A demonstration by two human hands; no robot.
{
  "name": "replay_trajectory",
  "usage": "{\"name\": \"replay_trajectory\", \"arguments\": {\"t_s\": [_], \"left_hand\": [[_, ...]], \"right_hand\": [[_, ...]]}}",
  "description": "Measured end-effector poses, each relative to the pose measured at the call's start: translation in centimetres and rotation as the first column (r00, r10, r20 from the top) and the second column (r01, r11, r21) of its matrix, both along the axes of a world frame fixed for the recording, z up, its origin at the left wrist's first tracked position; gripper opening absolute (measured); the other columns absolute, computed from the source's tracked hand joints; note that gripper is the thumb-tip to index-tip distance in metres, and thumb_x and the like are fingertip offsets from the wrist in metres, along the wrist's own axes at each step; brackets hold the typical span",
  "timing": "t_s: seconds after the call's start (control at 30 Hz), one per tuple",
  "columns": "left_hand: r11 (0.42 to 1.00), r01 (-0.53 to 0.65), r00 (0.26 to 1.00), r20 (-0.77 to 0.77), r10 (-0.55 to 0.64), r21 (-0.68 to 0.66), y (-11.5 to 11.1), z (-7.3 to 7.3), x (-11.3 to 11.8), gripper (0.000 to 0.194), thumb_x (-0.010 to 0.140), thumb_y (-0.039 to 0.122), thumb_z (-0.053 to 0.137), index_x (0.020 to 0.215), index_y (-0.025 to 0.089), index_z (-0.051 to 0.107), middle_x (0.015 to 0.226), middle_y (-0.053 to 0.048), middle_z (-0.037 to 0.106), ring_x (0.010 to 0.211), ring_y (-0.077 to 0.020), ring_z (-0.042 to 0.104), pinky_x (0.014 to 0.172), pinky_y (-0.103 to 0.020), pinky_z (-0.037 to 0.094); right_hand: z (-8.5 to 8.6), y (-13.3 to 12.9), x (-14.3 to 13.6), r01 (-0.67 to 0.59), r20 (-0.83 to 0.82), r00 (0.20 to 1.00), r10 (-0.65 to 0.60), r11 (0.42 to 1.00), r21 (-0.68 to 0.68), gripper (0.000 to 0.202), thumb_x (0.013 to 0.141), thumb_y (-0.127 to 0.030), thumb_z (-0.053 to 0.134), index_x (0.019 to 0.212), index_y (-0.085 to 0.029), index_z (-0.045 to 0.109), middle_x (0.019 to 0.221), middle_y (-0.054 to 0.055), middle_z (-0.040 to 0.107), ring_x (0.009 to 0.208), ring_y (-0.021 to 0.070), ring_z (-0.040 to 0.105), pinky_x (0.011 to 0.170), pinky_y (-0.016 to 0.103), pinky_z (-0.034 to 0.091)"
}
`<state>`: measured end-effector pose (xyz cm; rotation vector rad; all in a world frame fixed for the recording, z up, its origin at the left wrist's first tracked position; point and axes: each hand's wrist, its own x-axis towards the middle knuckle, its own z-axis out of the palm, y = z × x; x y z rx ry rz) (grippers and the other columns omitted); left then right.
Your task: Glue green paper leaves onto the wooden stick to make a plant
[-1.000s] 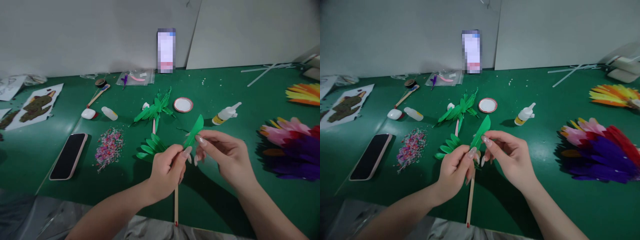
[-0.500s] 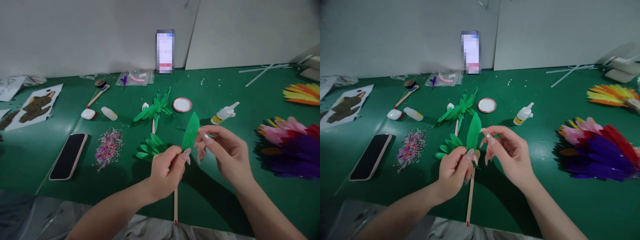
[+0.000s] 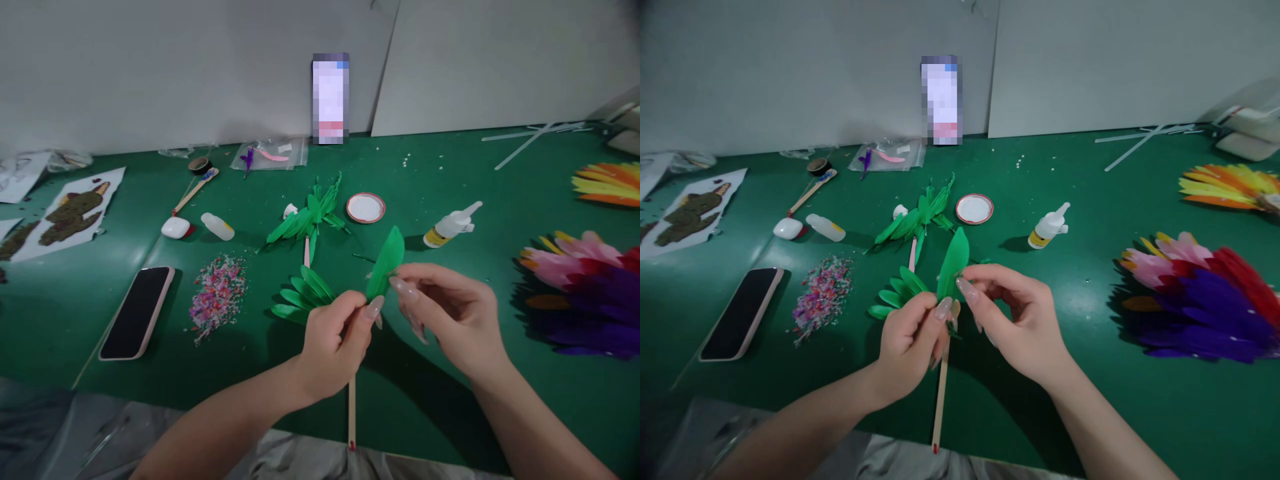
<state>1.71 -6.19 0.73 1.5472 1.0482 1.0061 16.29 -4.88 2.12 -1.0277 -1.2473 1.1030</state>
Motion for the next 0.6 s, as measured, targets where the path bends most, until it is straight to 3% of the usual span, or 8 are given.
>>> {"name": "replay_trajectory", "arguments": {"t_s": [0.6], "left_hand": [[0.991, -0.02, 0.996, -0.079, 0.031, 0.131, -0.02, -0.18, -0.27, 0.017, 0.09, 0.019, 0.04, 0.074, 0.017, 0.046, 0.042, 0.009, 0.037, 0.035, -0.0025, 0.036, 0.043, -0.016, 0.034]], "right_hand": [[-0.41, -0.19, -0.28, 0.116, 0.18, 0.976, -0.125, 0.992, 0.057, 0.007, 0.08, -0.017, 0.059, 0.083, -0.021, 0.063, 0.05, -0.007, 0.048, 0.038, 0.0052, 0.041, 0.036, 0.018, 0.034]]}}
